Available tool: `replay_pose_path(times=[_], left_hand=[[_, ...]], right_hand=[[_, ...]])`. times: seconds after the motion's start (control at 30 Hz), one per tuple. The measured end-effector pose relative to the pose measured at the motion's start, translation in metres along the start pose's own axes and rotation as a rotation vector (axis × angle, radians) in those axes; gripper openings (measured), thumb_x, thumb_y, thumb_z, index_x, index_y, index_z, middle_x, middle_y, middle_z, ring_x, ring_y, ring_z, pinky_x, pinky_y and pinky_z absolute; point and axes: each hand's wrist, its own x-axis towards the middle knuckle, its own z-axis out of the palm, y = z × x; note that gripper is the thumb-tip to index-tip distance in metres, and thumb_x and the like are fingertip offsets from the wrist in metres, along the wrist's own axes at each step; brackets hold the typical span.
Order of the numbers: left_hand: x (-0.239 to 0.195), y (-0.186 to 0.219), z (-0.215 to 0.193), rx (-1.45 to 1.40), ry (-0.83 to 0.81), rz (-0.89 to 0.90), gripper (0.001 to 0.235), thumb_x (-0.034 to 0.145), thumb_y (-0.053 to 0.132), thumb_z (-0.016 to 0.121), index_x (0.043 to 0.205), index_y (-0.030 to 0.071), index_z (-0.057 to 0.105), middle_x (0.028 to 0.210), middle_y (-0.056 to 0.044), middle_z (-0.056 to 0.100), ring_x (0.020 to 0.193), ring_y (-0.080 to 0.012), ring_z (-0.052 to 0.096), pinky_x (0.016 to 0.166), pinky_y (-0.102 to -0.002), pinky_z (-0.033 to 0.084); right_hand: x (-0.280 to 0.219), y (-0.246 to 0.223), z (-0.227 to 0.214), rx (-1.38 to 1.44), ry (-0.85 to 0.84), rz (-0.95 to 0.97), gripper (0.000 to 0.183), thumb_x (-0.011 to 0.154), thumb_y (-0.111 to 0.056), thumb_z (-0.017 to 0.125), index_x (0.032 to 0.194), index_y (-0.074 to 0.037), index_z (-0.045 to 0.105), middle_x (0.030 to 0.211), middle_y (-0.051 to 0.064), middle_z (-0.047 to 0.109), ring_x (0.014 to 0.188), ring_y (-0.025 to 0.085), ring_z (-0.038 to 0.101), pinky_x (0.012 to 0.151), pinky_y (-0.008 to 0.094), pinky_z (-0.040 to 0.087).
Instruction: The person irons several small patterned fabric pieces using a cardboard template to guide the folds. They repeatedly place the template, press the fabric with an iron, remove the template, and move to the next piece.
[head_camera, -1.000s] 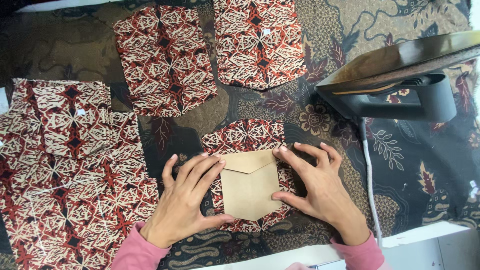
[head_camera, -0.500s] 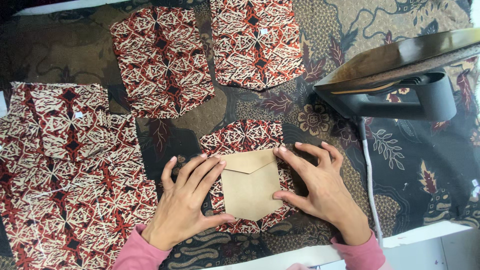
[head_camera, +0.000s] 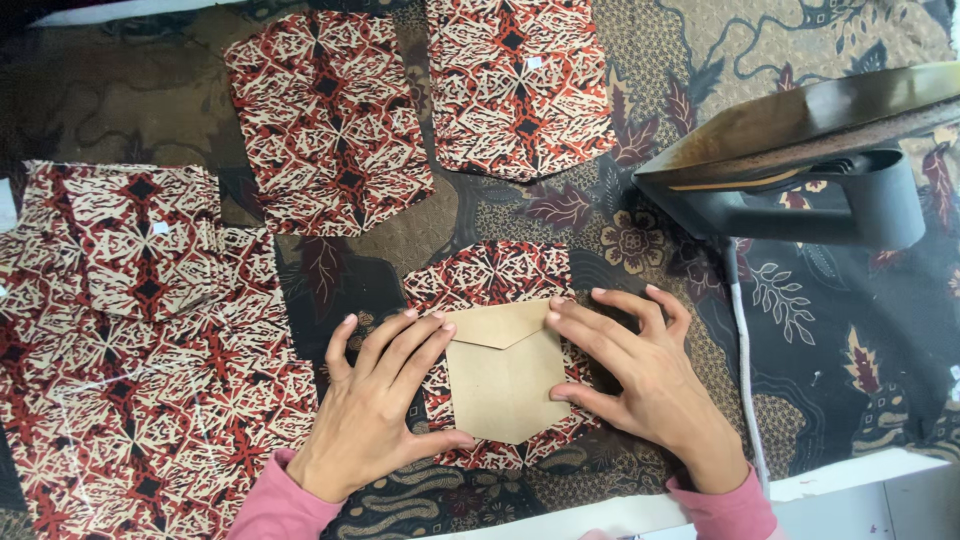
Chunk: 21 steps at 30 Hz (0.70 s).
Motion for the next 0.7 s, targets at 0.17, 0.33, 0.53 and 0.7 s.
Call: replay_pose_path(times=[0.17, 0.33, 0.53, 0.7], left_hand=[[0.0012, 0.0006, -0.0024, -0.01, -0.01, -0.006, 0.107, 0.066, 0.069, 0.078, 0.148, 0.009, 0.045, 0.147, -0.006, 0.049, 0.139, -0.0266, 0.039, 0.115, -0.061, 0.012], [0.0001, -0.0006, -0.0016, -0.025, -0.015, -0.011, 0.108, 0.065, 0.069, 0.078, 0.148, 0.008, 0.045, 0.145, -0.008, 0.049, 0.139, -0.0279, 0.039, 0.115, -0.062, 0.012], [-0.0027, -0.0024, 0.0019, -0.023, -0.02, -0.009, 0.106, 0.068, 0.07, 0.077, 0.148, 0.007, 0.044, 0.146, -0.008, 0.049, 0.14, -0.0289, 0.039, 0.115, -0.063, 0.012], [-0.0041, -0.0034, 0.0047, -0.011, -0.015, -0.008, 0.106, 0.071, 0.071, 0.075, 0.149, 0.008, 0.044, 0.147, -0.008, 0.049, 0.14, -0.0292, 0.039, 0.116, -0.062, 0.012]], right_hand=[[0.0016, 0.0001, -0.0001, -0.031, -0.004, -0.028, 0.068, 0.078, -0.054, 0.074, 0.137, -0.022, 0.063, 0.143, -0.004, 0.06, 0.128, 0.025, 0.048, 0.114, 0.053, 0.021], [0.0025, 0.0014, 0.0013, -0.038, -0.005, -0.044, 0.068, 0.078, -0.055, 0.073, 0.136, -0.021, 0.063, 0.142, -0.003, 0.059, 0.127, 0.025, 0.048, 0.114, 0.052, 0.021], [0.002, 0.0025, 0.0025, -0.058, -0.009, -0.053, 0.068, 0.077, -0.056, 0.072, 0.136, -0.022, 0.064, 0.141, -0.004, 0.06, 0.127, 0.024, 0.048, 0.114, 0.052, 0.021], [0.0018, 0.0029, 0.0029, -0.062, -0.013, -0.046, 0.069, 0.076, -0.057, 0.072, 0.135, -0.022, 0.064, 0.141, -0.004, 0.06, 0.128, 0.024, 0.048, 0.114, 0.051, 0.021]])
